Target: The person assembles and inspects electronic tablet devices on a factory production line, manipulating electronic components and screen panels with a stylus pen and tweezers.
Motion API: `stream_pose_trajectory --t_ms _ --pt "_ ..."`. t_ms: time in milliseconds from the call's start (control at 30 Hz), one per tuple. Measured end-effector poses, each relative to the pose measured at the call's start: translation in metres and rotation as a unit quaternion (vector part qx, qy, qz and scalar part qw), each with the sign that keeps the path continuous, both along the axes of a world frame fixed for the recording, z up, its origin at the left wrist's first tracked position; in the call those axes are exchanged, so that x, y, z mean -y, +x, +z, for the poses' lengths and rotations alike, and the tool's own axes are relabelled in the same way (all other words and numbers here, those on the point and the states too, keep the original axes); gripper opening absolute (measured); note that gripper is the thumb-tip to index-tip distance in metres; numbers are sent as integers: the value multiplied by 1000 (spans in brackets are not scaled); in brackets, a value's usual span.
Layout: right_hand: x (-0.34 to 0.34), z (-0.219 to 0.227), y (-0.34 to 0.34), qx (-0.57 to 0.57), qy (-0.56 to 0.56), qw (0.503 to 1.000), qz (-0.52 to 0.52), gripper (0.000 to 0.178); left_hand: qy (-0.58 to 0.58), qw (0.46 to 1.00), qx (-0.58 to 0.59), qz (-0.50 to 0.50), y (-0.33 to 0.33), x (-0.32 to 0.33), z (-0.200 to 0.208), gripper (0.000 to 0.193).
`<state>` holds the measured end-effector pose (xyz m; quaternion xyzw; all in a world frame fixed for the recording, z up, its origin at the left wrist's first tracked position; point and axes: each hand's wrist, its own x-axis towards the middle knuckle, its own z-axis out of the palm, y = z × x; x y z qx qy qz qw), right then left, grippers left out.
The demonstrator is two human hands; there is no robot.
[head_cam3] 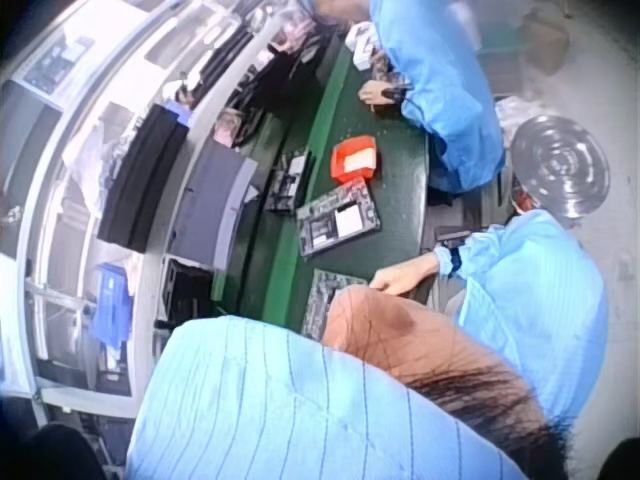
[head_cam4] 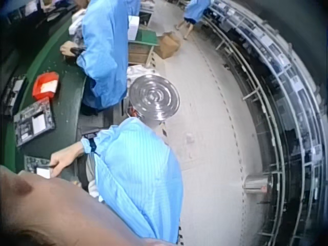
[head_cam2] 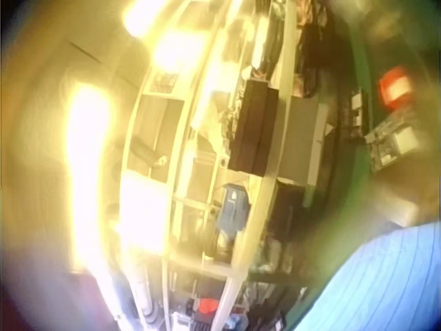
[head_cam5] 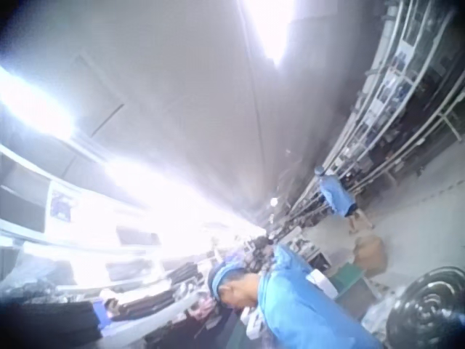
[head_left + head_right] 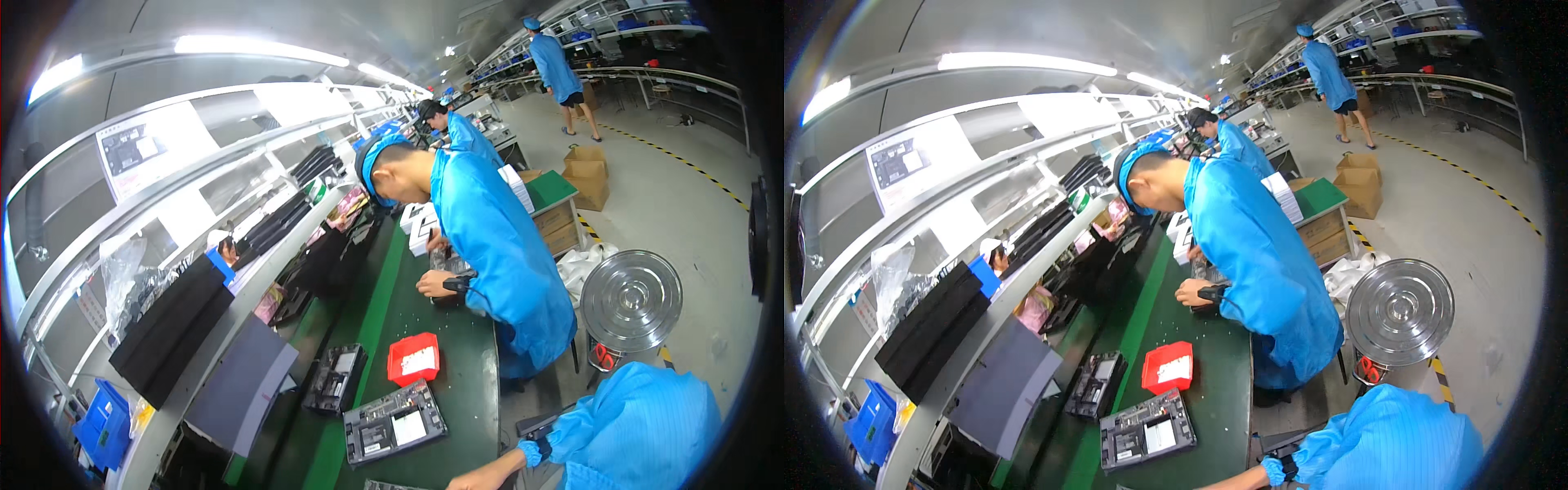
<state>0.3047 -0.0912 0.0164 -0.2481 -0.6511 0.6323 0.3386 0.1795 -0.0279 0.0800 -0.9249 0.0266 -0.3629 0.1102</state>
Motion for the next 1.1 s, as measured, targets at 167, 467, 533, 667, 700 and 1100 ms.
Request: stream_pose_trajectory --t_ms 167,467,533,667,700,1100 --pt "12 -39 -17 -47 -69 969 232 41 -5 999 -4 -37 -42 -11 2 29" --pt "48 -36 -39 -32 -95 924 370 38 -83 995 -6 -54 -170 29 -28 21" --pt "53 -26 -45 -16 -104 913 394 40 -94 994 2 -60 -197 41 -34 19" --pt "40 -18 -17 -33 -144 940 307 33 -123 988 22 -89 -230 73 -52 16" --pt "29 -9 -1 25 -117 958 260 36 -128 987 27 -95 -233 91 -49 16" --pt "-49 50 70 528 314 781 -116 20 -239 893 -61 377 -174 123 -79 31"
